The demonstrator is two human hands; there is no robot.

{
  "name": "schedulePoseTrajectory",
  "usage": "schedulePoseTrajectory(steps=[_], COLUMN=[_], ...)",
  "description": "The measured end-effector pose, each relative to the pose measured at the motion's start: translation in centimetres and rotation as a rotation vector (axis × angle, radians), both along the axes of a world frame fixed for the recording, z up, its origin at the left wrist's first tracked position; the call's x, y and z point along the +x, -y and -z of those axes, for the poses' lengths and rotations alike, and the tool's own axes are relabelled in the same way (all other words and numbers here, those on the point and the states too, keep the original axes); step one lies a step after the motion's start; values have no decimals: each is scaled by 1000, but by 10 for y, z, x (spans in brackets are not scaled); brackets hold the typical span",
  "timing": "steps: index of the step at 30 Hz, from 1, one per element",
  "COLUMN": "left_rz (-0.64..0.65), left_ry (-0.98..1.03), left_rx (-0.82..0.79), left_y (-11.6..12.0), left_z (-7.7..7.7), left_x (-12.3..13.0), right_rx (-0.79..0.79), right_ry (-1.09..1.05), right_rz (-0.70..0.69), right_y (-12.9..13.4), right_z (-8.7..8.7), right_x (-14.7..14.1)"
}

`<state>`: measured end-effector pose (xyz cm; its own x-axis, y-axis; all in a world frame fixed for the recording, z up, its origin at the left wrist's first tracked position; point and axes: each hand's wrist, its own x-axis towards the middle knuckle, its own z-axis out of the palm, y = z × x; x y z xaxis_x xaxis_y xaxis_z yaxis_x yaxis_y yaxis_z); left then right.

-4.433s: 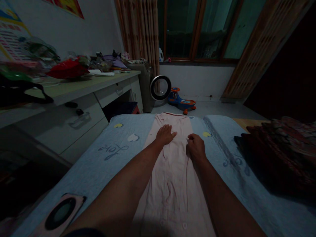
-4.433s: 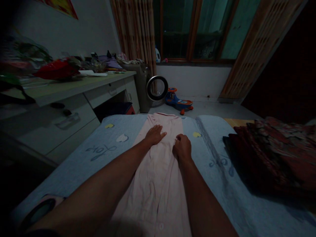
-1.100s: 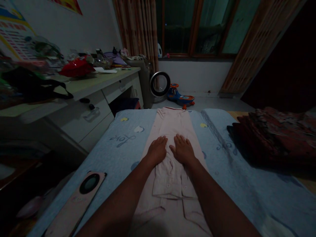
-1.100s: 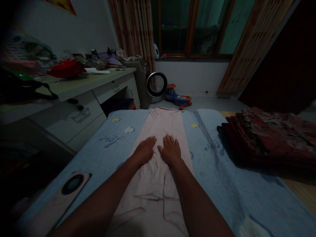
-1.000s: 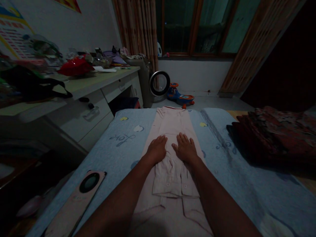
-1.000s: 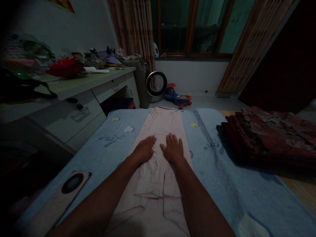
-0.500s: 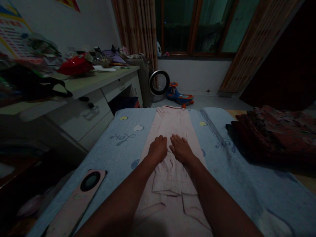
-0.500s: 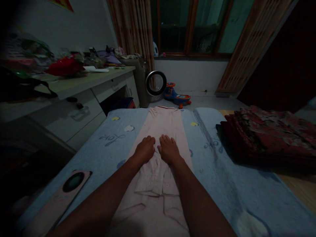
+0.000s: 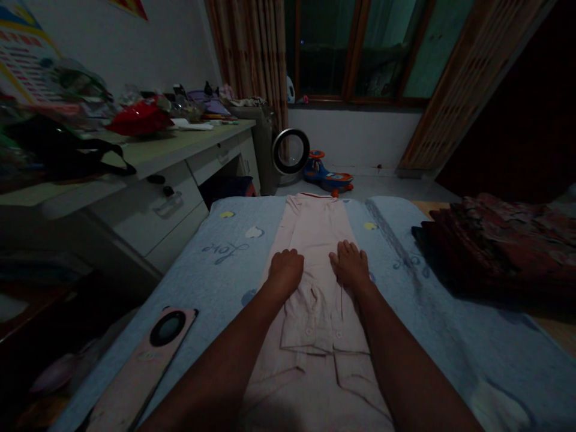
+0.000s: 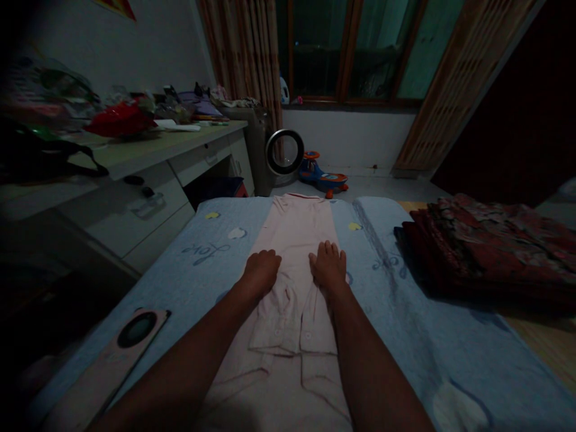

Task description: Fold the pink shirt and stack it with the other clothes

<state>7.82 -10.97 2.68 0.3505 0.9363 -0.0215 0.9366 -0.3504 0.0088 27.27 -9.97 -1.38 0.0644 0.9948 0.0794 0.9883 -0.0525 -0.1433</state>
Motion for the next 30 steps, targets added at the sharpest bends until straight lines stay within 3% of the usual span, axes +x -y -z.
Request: schedulePoseTrajectory(steps=[3,7,13,18,25,30], left_rz=[59,153,92,126,27,52], left_ry=[181,365,264,219,380,490], left_rx=[66,-29,-63,-55,-118,-277], left_y=[6,16,27,28,16,6], left_z=[-3,3,12,10,6,5], left_x=[12,26,39,42,34,26], right_rx=[127,219,126,143,192,215], right_ry=[-71,-159,-171,-132,-184,-272], right_rz=[59,61,-25,-17,-15,-2], right_y=[-2,-5,-10,-10,-11,-11], right_z=[-8,-13,-5,-1,4,8], right_x=[2,4,6,7,8,11])
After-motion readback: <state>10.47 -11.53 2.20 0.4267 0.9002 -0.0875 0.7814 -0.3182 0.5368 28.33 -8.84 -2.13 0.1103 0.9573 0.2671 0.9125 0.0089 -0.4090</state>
